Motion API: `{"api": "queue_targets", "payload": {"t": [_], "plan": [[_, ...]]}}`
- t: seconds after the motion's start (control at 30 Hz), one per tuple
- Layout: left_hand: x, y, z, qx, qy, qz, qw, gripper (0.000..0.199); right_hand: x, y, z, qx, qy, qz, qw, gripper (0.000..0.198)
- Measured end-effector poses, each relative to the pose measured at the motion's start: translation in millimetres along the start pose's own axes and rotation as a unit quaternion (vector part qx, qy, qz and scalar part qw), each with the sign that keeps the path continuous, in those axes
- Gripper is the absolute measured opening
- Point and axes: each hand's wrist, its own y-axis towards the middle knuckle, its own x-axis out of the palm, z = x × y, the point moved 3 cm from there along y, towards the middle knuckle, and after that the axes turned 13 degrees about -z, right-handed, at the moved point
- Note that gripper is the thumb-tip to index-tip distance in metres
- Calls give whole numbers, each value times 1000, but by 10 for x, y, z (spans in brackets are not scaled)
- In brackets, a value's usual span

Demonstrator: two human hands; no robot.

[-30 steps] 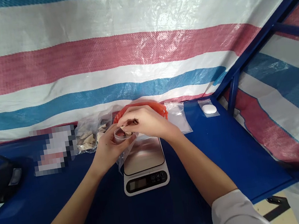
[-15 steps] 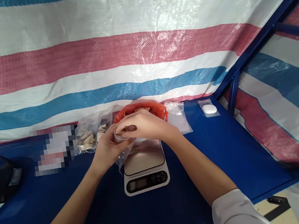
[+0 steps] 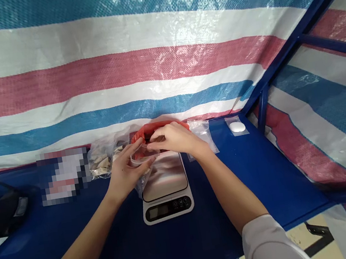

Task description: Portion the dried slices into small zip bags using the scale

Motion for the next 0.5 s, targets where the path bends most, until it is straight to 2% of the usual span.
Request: {"api": "queue_targets", "payload": {"t": [0.13, 0.33, 0.5], "plan": [[15, -6, 13, 10, 27, -6, 1000, 63, 34, 21, 15, 8, 19, -53, 998, 28], [6, 15, -7, 16, 42, -62, 997, 77, 0, -8, 19, -27, 63, -48, 996, 27], [-28, 16, 32, 29, 64, -78, 995, 66, 0, -27, 29, -41, 124, -45, 990, 25]]}}
